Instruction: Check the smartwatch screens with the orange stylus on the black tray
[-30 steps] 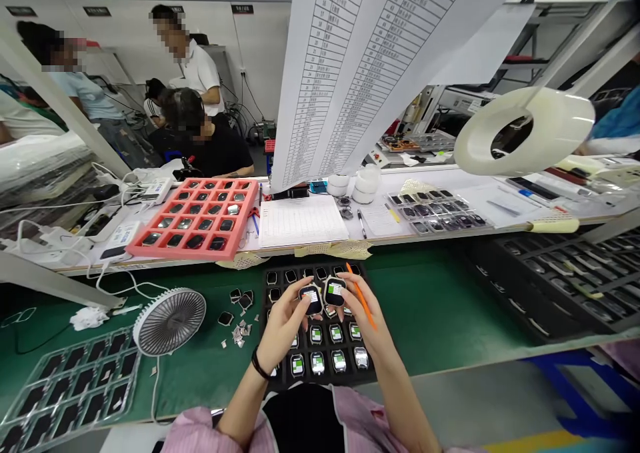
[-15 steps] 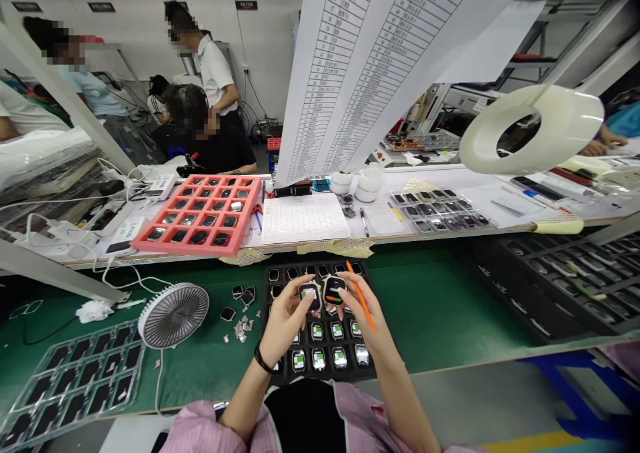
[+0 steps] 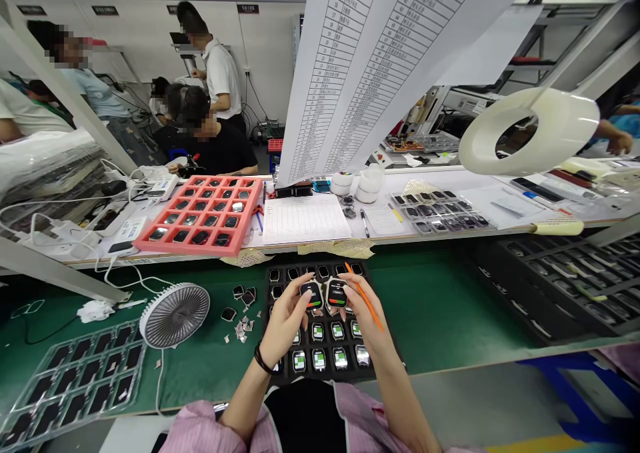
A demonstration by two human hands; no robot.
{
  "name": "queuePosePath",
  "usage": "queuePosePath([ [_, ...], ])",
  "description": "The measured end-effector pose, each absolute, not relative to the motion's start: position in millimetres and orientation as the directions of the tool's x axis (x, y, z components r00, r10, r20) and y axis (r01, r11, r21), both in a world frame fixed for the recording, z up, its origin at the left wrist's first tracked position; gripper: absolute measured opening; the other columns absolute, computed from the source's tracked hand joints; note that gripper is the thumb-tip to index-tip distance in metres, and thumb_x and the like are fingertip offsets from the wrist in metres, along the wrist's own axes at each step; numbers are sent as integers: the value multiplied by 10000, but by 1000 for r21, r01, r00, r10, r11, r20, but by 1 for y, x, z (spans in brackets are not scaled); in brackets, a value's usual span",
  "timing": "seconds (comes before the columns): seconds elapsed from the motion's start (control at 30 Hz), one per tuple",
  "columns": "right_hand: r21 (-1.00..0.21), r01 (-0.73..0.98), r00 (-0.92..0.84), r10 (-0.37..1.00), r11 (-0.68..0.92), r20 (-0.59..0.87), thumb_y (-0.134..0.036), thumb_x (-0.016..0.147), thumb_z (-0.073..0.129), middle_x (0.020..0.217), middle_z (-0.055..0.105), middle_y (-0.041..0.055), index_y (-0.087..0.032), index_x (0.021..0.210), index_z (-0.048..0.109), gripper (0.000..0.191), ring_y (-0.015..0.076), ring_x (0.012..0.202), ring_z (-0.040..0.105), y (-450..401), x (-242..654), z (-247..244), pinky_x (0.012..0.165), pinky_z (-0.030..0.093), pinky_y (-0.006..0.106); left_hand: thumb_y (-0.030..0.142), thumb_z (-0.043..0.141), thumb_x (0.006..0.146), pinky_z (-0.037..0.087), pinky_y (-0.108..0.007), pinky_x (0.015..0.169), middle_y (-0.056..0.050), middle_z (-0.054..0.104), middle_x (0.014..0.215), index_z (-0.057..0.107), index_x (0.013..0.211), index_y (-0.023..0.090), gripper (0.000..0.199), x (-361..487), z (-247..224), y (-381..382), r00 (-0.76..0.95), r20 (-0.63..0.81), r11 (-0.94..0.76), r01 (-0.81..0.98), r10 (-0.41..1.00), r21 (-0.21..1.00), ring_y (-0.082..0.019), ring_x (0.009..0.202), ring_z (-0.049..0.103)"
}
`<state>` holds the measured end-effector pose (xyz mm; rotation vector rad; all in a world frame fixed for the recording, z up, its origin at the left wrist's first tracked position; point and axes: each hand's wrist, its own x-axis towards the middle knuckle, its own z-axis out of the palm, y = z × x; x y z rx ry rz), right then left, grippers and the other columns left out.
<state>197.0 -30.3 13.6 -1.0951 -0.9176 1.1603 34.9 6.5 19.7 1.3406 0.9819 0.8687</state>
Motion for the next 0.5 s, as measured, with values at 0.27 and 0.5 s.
queuePosePath([
  [0.27, -969, -244, 186, 982, 47, 1, -410, 885, 547, 836, 601, 19, -248, 1053, 562, 235, 154, 617, 566, -31, 196, 14, 512, 427, 272, 452, 527, 879, 469, -237, 527, -79, 604, 1085, 450, 1321, 221, 505, 33, 23, 6, 399, -62, 57, 25, 915, 998, -95, 584, 559],
  [0.5, -975, -218, 151, 989, 32, -1, -385, 848, 602, 1043, 619, 51, -267, 1103, 539, 288, 156, 650, 585, -29, 201, 10, 557, 468, 304, 404, 544, 879, 480, -242, 556, -110, 574, 1191, 399, 1340, 213, 520, 33, 19, 10, 408, -40, 44, 0, 912, 999, -167, 805, 631],
])
